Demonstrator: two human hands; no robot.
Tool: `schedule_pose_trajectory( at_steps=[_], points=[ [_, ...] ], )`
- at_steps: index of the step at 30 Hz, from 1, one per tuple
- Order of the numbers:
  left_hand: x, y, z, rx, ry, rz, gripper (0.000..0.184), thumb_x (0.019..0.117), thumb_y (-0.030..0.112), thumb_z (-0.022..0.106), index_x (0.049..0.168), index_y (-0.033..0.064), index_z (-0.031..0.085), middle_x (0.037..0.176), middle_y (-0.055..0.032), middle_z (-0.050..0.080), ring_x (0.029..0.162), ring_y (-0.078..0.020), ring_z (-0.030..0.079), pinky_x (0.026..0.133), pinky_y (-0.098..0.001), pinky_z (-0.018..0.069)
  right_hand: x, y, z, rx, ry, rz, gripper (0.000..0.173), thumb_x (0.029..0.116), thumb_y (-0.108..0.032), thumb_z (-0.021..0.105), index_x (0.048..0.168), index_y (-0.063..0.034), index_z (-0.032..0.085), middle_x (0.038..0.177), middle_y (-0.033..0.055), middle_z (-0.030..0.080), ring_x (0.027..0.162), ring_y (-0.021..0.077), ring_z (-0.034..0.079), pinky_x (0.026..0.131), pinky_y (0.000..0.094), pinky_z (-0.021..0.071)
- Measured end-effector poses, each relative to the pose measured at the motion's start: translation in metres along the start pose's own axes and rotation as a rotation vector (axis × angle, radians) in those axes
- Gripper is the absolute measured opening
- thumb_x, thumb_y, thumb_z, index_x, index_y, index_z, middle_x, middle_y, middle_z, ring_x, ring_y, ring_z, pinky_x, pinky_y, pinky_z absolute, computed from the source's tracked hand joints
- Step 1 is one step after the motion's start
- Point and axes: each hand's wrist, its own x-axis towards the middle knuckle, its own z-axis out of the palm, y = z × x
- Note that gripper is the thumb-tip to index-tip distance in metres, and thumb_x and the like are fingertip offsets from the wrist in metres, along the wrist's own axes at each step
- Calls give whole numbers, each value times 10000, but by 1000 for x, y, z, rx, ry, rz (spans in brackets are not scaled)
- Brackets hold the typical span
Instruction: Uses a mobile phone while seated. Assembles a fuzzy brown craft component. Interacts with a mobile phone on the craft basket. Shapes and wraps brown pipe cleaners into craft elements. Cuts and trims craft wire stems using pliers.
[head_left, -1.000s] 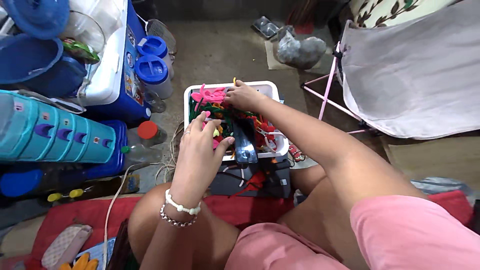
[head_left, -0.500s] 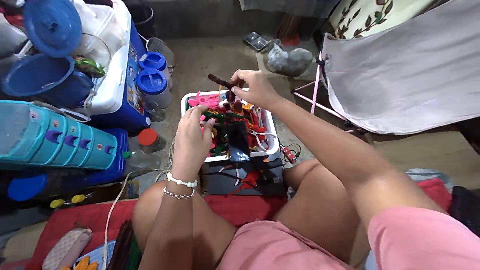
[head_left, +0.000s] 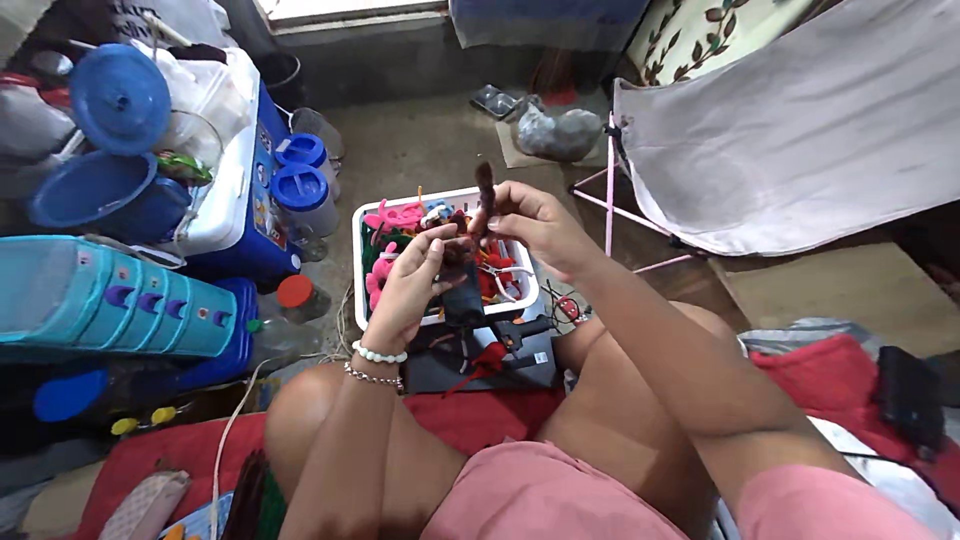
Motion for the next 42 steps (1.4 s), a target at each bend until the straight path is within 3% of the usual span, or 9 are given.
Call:
schedule_pose_trajectory(
  at_steps=[4,11,19,23,24,26,28,35,42],
  points=[
    [-1,-2,3,66,9,126,279,1097,119,446,1314,72,614,1148,-68,710,1011,-153,692,901,-316,579,-19,3,-10,139,39,69,232,995,-16,432,1137,-61,610,1056,72,706,892,135,695,823,310,598],
    [-5,-7,10,109,44,145,189,1020,100,597,1188,70,679,1139,-67,706,1011,-160,681,876,-311,580,-28,0,-31,423,303,143,265,1040,-64,367,1059,-125,624,1043,39,697,865,105,687,817,263,584],
    [-5,-21,27,-1,47,191,231,870,-56,717,1051,83,681,1002,-25,712,885,-110,692,819,-277,603,-27,2,-36,501,436,283,201,1081,-103,448,1274,-92,505,1044,55,699,883,131,709,871,286,586],
    [-3,-28,31,193,181,341,282,775,-50,813,1001,64,688,944,-16,726,834,-101,707,765,-267,620,-35,3,-29,121,410,170,629,1013,-50,568,1533,-131,224,1315,88,598,1016,178,713,896,353,602],
    [-2,-30,31,254,213,378,298,759,-32,837,1002,61,691,942,-11,727,817,-95,710,740,-260,624,-37,4,-26,-71,379,96,655,986,-70,633,1519,-86,252,1329,105,574,982,168,709,843,345,615],
    [-2,-33,30,393,236,498,316,748,7,872,1005,37,692,956,-18,723,791,-87,712,697,-252,631,-40,7,-20,-359,265,-92,396,949,-99,691,1299,3,537,1227,141,608,926,163,677,787,337,602],
    [-2,-36,29,553,248,638,310,770,38,871,1025,4,699,976,-51,723,805,-98,717,695,-256,637,-40,10,-12,-480,103,-213,173,929,-141,718,1073,-44,718,1084,83,680,918,136,664,796,313,587],
    [-12,-39,35,969,308,785,425,876,49,754,1274,-21,626,977,-105,736,860,-120,722,783,-258,602,-46,27,11,-618,29,-255,271,925,-252,757,1078,-34,713,1036,73,688,898,115,668,790,268,582],
    [-12,-41,45,664,321,634,429,853,-12,767,1225,-21,554,1086,-104,683,904,-132,733,776,-301,653,-41,32,6,-629,160,-331,132,865,-89,747,965,-14,705,953,88,686,839,127,680,758,273,602]
  ],
)
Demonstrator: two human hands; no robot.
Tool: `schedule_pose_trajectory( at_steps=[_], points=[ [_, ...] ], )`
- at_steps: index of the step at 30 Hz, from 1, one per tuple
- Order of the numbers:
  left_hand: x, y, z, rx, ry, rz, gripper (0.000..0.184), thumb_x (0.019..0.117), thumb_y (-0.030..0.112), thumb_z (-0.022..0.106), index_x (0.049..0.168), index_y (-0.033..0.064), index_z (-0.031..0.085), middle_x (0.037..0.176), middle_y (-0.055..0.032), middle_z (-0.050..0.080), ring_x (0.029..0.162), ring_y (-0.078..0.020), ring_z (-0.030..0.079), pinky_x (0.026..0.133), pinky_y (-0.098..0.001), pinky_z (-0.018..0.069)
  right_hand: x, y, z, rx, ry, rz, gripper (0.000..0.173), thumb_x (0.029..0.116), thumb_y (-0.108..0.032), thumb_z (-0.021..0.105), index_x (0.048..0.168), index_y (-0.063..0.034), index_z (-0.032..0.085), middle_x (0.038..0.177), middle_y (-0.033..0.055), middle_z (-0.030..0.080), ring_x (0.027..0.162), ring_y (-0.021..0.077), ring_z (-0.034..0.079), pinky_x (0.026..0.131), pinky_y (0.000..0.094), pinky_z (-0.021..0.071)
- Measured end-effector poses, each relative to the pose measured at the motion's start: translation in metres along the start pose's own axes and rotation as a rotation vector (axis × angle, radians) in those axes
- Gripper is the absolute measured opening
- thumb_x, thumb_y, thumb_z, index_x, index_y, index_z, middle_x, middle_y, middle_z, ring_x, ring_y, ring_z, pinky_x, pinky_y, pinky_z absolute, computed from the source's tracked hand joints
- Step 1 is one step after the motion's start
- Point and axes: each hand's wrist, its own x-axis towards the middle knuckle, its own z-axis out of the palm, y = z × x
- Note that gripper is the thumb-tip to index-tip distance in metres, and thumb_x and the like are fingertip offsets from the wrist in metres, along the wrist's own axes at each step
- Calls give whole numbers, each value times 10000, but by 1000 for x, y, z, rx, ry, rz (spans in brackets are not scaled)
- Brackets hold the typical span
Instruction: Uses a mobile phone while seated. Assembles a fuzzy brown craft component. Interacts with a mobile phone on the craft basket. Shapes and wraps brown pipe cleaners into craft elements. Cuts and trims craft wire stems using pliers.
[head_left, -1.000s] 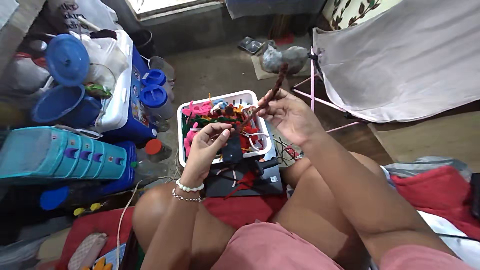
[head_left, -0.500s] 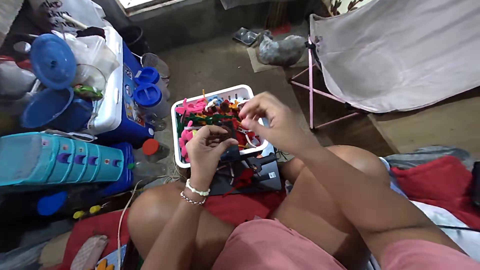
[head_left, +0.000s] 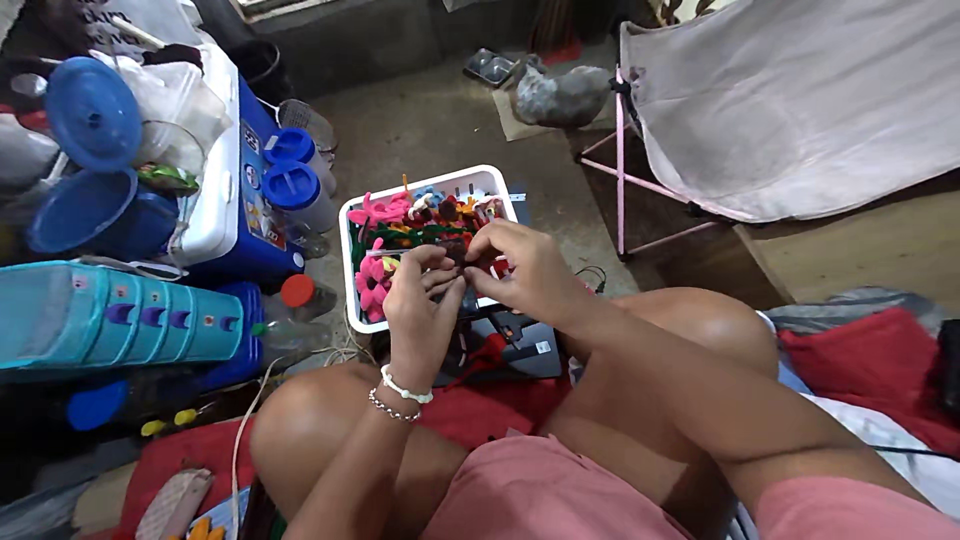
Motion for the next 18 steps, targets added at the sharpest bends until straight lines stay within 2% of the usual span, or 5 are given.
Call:
schedule_pose_trajectory(
  at_steps=[3,7,11,15,18],
  points=[
    [2,8,0,-192,-59,-217,169,954,41,698,1086,-3,603,963,-64,710,775,-140,745,708,-315,665,3,2,-7,158,35,85,149,878,-58,723,1015,-10,690,968,61,698,842,92,688,767,265,612],
    [5,15,-3,-545,-156,-495,178,1070,89,503,1142,-16,628,1021,-89,735,921,-177,748,872,-347,637,5,3,-11,541,-32,285,213,891,-12,709,1097,-45,666,1016,36,699,889,105,685,794,281,607],
    [6,17,-5,-849,-75,-659,129,1016,7,572,1129,22,632,990,-59,718,897,-133,717,864,-299,604,5,1,-10,799,-68,405,220,901,19,691,1096,-83,706,1017,25,718,909,105,694,837,292,604],
    [4,17,-6,-924,-22,-616,186,961,-56,616,1075,90,633,974,-16,697,870,-97,686,819,-266,593,5,2,-10,939,-80,442,176,903,8,707,1030,-109,736,973,11,734,896,84,698,838,271,596],
    [1,20,-6,-902,29,-590,242,945,-52,631,1132,101,646,1013,10,701,910,-78,674,844,-267,581,5,0,-9,1002,-108,465,176,910,-17,706,1022,-146,748,969,-13,737,903,65,693,845,261,589]
  ],
)
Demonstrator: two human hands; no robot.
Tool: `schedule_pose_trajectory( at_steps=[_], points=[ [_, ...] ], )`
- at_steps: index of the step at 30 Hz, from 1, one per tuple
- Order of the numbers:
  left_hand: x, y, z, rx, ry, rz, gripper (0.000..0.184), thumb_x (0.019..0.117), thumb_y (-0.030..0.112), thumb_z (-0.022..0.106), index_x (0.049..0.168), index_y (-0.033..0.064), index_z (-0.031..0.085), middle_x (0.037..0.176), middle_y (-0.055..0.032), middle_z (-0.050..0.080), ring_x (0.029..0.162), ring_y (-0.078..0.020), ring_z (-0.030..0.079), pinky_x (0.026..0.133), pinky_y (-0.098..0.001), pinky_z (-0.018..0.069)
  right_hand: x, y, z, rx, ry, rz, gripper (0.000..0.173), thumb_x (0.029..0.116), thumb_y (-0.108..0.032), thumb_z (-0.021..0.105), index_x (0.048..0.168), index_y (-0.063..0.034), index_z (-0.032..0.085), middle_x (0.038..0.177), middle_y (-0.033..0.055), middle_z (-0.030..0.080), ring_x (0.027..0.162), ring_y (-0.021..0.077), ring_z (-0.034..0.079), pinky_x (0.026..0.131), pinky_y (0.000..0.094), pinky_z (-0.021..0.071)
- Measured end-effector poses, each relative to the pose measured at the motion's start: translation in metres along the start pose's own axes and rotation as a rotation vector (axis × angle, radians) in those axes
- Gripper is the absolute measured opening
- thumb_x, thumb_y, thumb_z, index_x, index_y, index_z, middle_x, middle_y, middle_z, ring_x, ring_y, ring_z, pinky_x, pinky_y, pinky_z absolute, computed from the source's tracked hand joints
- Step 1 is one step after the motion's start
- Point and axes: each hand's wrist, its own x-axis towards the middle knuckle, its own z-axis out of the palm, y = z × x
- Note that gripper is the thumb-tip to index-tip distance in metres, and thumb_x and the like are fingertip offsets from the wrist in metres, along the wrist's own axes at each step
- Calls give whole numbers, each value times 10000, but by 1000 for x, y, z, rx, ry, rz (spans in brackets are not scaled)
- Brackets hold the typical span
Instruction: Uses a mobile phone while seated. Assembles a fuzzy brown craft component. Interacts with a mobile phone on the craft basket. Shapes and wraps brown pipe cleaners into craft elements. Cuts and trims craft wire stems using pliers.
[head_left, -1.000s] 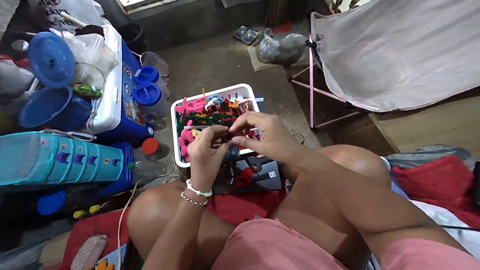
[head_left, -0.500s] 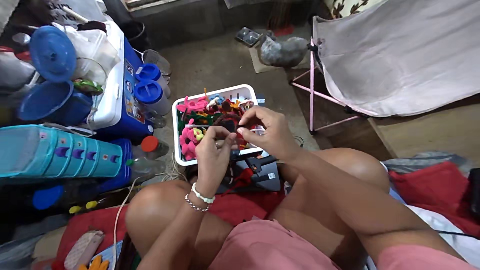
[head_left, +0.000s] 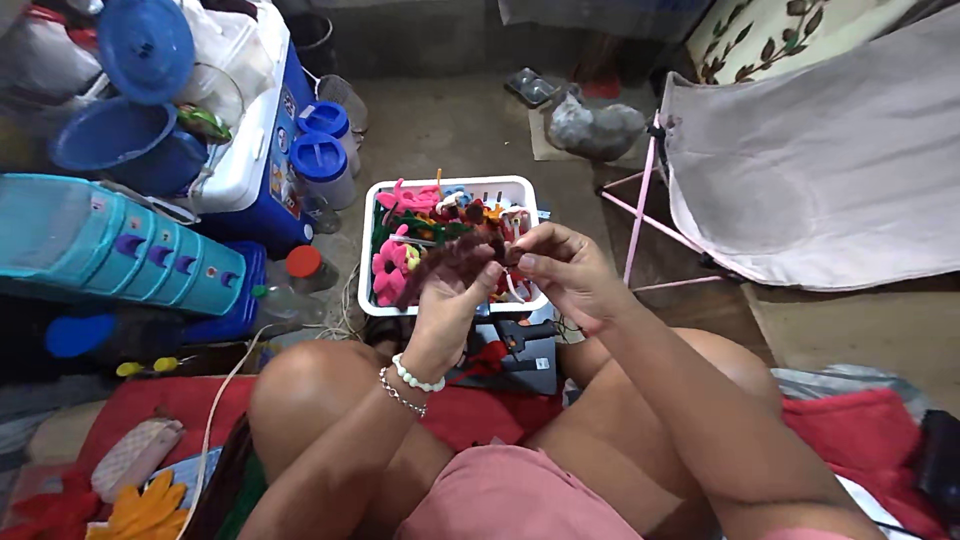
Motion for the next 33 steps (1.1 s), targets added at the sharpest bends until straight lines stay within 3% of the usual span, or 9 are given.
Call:
schedule_pose_trajectory(
  at_steps=[4,8,11,14,17,22,27,30,33],
  points=[
    [3,-2,-4,-50,-94,129,285,912,-4,705,1156,138,667,1039,-12,708,919,-98,688,842,-280,595,-2,5,3,112,-29,84,192,923,-10,690,1038,-159,726,964,-8,724,893,77,698,870,276,597],
    [2,5,-5,-15,-155,97,267,985,9,620,1233,95,668,1135,-30,692,989,-118,679,913,-317,581,-3,7,4,151,-18,132,184,948,-41,655,1059,-162,738,987,3,746,914,90,715,914,303,592],
    [4,6,-7,131,-182,154,244,993,12,606,1215,65,691,1152,-32,683,950,-107,673,849,-289,591,-3,5,5,175,18,154,174,966,-52,628,1066,-141,740,1004,23,747,912,100,714,890,290,595],
    [5,3,-8,315,-143,291,252,979,10,634,1222,48,691,1189,-45,667,967,-112,668,845,-280,594,-2,5,4,181,18,175,166,954,-55,625,1031,-137,748,976,25,740,894,100,707,861,291,597],
    [4,0,-6,328,-95,349,256,964,-12,649,1216,18,682,1171,-60,671,991,-115,671,869,-281,592,-2,5,4,154,6,165,168,942,-44,639,1041,-126,747,973,24,743,877,86,706,824,269,599],
    [5,0,-6,400,-79,466,248,945,-23,678,1193,-3,684,1152,-75,677,963,-123,687,838,-286,615,-2,3,1,5,-50,41,180,938,-25,665,1087,-110,721,995,4,732,908,69,696,865,265,590],
    [5,-1,-6,447,-61,497,261,934,-22,693,1194,-15,685,1166,-82,673,961,-118,688,826,-278,622,-2,0,-2,-42,-91,1,184,932,24,648,1045,-97,727,969,4,727,883,63,693,833,247,594],
    [4,-3,-4,445,-7,528,317,912,-19,719,1226,2,683,1200,-86,645,952,-124,678,811,-275,620,-2,0,-3,-87,-111,3,151,937,-25,665,1056,-98,721,984,-9,716,898,60,678,856,254,585],
    [4,-5,-3,436,28,598,216,883,-32,752,1093,-3,714,1118,-87,671,981,-146,689,815,-288,630,-3,0,-1,-77,-97,-11,153,941,-34,668,1059,-112,726,977,-18,724,893,52,684,854,251,585]
  ],
)
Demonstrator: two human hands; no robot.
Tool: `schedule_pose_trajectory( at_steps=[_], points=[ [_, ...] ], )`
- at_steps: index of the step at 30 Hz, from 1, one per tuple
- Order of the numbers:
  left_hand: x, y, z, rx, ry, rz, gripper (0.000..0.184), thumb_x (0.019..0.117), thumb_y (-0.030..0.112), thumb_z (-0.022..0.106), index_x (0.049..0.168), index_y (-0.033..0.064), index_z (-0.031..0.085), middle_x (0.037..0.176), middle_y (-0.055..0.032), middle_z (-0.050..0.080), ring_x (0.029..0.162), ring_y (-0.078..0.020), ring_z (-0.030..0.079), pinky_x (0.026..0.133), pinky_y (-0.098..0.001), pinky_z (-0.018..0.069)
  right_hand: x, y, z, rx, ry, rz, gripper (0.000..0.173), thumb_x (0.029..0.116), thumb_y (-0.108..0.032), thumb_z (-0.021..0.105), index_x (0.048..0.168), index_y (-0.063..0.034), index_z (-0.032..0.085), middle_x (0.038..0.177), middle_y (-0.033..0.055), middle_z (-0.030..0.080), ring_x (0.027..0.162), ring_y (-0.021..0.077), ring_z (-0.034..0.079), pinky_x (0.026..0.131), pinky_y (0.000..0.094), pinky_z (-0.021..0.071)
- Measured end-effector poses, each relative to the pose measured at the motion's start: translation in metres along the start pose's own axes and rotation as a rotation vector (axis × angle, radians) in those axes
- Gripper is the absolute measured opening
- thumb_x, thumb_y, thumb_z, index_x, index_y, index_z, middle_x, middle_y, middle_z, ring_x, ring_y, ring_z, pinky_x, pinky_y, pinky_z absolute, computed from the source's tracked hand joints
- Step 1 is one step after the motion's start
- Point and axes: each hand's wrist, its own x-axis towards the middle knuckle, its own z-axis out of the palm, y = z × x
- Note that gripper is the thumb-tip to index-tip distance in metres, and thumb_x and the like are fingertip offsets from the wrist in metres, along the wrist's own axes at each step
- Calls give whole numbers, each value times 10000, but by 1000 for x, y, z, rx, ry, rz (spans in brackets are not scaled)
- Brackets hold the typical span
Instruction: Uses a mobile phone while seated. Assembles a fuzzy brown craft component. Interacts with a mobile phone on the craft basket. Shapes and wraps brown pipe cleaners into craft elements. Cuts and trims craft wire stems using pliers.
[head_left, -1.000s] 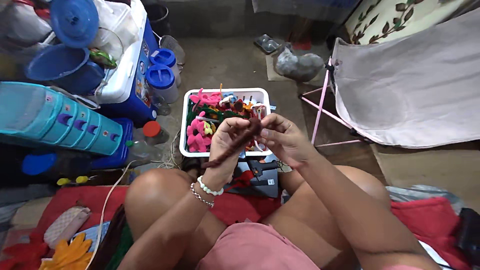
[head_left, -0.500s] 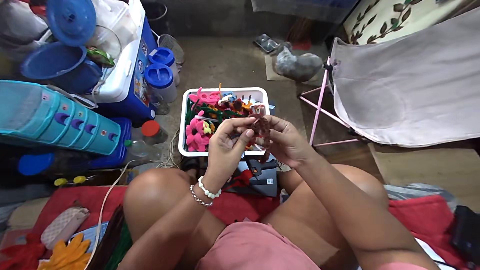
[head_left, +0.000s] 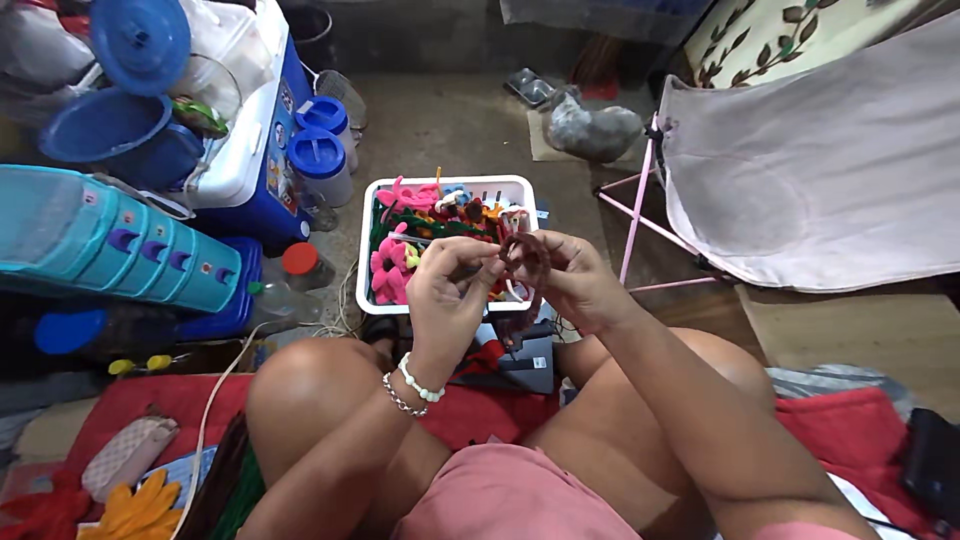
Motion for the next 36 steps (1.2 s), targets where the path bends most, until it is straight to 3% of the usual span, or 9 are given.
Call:
schedule_pose_trajectory(
  at_steps=[8,13,22,25,27,29,32,34,36],
  points=[
    [-1,0,-3,11,-30,89,144,849,-29,790,991,-31,765,1113,-111,703,976,-146,706,801,-271,633,-2,-3,3,7,58,-43,134,931,-44,700,1018,-118,770,967,-18,756,891,48,704,855,249,595],
    [0,-1,-3,-26,-97,124,122,854,-6,794,949,-27,722,1131,-135,731,1042,-187,720,867,-320,624,-2,-6,4,27,63,47,127,907,-32,672,986,-129,693,856,-22,707,780,32,670,775,217,579],
    [1,2,-2,-7,-122,57,272,895,4,736,1143,0,624,1048,-48,697,897,-104,696,800,-287,621,-2,-3,5,-48,42,79,218,935,-21,613,1109,-152,619,946,-31,663,852,51,653,802,246,576],
    [6,4,-6,-22,-113,-87,332,965,25,666,1288,-10,601,1090,-41,687,928,-91,687,828,-273,607,-1,-7,11,-27,35,218,181,1058,-51,441,1189,-88,560,948,17,673,854,111,692,842,315,603],
    [12,1,-11,-24,-53,-157,238,993,36,636,1230,6,647,1087,-30,695,916,-78,676,820,-255,590,-1,-13,13,62,16,338,313,1119,-166,269,1269,-83,530,956,68,731,861,163,734,855,334,607],
    [17,-4,-17,-31,22,-235,205,1014,78,628,1210,33,664,1072,-19,689,901,-78,666,800,-250,580,-2,-18,14,129,-25,373,421,1127,-263,211,1390,-85,488,1033,122,741,914,219,749,892,365,612],
    [21,-7,-24,-132,105,-380,207,1044,119,584,1230,75,664,1104,-12,690,921,-82,671,789,-251,578,-5,-21,19,-40,-81,268,358,1093,-193,385,1426,-79,452,1143,101,719,977,195,730,896,350,605],
    [22,-5,-23,-271,156,-516,205,1065,136,538,1226,102,662,1054,2,694,833,-59,669,703,-222,583,-7,-13,21,-307,-62,180,372,1012,-145,601,1366,-65,523,1170,66,693,978,148,704,850,314,611],
    [23,-3,-21,-411,204,-672,207,1089,156,476,1208,119,641,960,11,675,750,-45,642,668,-199,566,-7,1,22,-527,-57,149,381,971,-183,690,1309,-54,569,1183,66,679,978,112,691,827,286,603]
  ],
)
